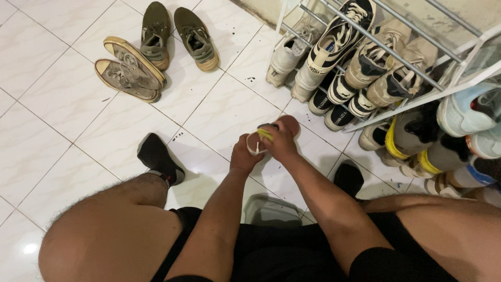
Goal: The person scrubs a black and white sneaker with a yellow sponge, focusing on the sole and upper parts. After cleaning, the person places the sneaker on a shoe rack.
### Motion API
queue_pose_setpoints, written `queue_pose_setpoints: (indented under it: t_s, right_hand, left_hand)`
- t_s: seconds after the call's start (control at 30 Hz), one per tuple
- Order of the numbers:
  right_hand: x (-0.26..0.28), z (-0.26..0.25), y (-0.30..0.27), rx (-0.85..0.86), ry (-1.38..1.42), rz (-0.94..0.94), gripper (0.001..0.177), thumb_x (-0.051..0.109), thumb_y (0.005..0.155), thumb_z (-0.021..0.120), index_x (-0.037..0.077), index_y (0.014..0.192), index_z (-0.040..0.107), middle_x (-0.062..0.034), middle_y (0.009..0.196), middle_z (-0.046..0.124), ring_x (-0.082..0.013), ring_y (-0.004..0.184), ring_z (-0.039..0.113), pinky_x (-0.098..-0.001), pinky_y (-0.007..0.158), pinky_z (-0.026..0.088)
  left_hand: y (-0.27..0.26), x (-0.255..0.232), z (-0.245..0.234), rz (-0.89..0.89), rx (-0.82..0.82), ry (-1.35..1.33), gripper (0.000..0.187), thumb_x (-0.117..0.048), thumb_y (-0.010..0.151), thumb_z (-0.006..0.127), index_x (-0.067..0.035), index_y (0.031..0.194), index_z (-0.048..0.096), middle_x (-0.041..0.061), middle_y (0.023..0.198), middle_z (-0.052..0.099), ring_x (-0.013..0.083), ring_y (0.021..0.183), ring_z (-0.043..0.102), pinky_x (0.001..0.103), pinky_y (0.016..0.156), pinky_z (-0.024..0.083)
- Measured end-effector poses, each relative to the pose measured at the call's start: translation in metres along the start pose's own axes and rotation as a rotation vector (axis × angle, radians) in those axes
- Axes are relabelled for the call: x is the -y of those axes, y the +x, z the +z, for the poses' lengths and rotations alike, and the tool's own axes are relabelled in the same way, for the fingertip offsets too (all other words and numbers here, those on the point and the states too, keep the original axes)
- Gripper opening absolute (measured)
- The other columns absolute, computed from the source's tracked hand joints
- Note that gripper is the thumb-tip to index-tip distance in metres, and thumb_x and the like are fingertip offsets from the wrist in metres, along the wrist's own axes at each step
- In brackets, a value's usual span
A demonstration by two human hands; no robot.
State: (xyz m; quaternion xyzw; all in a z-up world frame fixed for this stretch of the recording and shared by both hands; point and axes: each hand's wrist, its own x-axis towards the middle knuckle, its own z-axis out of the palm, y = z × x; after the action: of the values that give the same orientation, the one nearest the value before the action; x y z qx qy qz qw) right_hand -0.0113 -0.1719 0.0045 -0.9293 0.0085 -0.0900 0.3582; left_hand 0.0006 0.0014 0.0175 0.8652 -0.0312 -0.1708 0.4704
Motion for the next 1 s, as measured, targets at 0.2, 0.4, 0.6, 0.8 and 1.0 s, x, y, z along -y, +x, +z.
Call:
queue_pose_setpoints:
  t_s: [0.2,0.4,0.6,0.8,1.0]
  right_hand:
    - [-0.044,-0.005,-0.008,-0.055,-0.094,0.345,0.037,0.017,0.086,0.074,0.014,0.122,0.071,-0.0192,0.129,0.054,-0.0381,0.117,0.058,-0.0449,0.100,0.051]
    - [-0.042,-0.009,-0.011,-0.065,-0.178,0.361,0.033,0.020,0.091,0.073,0.012,0.123,0.069,-0.0209,0.130,0.054,-0.0397,0.117,0.058,-0.0458,0.101,0.050]
    - [0.020,0.007,-0.011,0.160,-0.206,0.008,0.033,0.029,0.094,0.071,0.023,0.126,0.071,-0.0134,0.126,0.059,-0.0384,0.112,0.059,-0.0484,0.097,0.051]
    - [-0.002,0.017,-0.010,0.107,-0.327,-0.048,0.031,0.031,0.092,0.072,0.025,0.122,0.072,-0.0103,0.126,0.060,-0.0384,0.117,0.054,-0.0487,0.096,0.050]
    - [-0.055,0.000,-0.011,-0.018,-0.246,0.466,0.045,0.021,0.088,0.071,0.026,0.133,0.066,-0.0133,0.133,0.050,-0.0373,0.123,0.052,-0.0472,0.099,0.050]
  left_hand:
    - [-0.001,0.008,-0.002,0.025,0.076,0.112,0.080,-0.023,0.063,0.091,-0.013,0.132,0.051,0.015,0.122,0.069,0.0354,0.116,0.064,0.045,0.096,0.055]
    - [-0.004,0.010,-0.005,-0.046,0.132,0.335,0.085,-0.031,0.068,0.091,-0.016,0.138,0.048,0.013,0.127,0.061,0.0328,0.127,0.053,0.045,0.100,0.053]
    - [-0.003,0.018,-0.001,0.006,0.120,0.459,0.085,-0.032,0.068,0.091,-0.015,0.136,0.043,0.007,0.135,0.055,0.0333,0.124,0.049,0.045,0.098,0.053]
    - [-0.007,0.014,-0.004,-0.079,0.128,0.556,0.060,-0.034,0.078,0.084,-0.016,0.121,0.047,0.007,0.128,0.058,0.0327,0.119,0.054,0.047,0.094,0.055]
    - [-0.010,0.026,0.004,-0.003,0.087,0.632,0.049,-0.034,0.086,0.077,-0.012,0.118,0.048,0.010,0.121,0.058,0.0330,0.113,0.056,0.047,0.089,0.055]
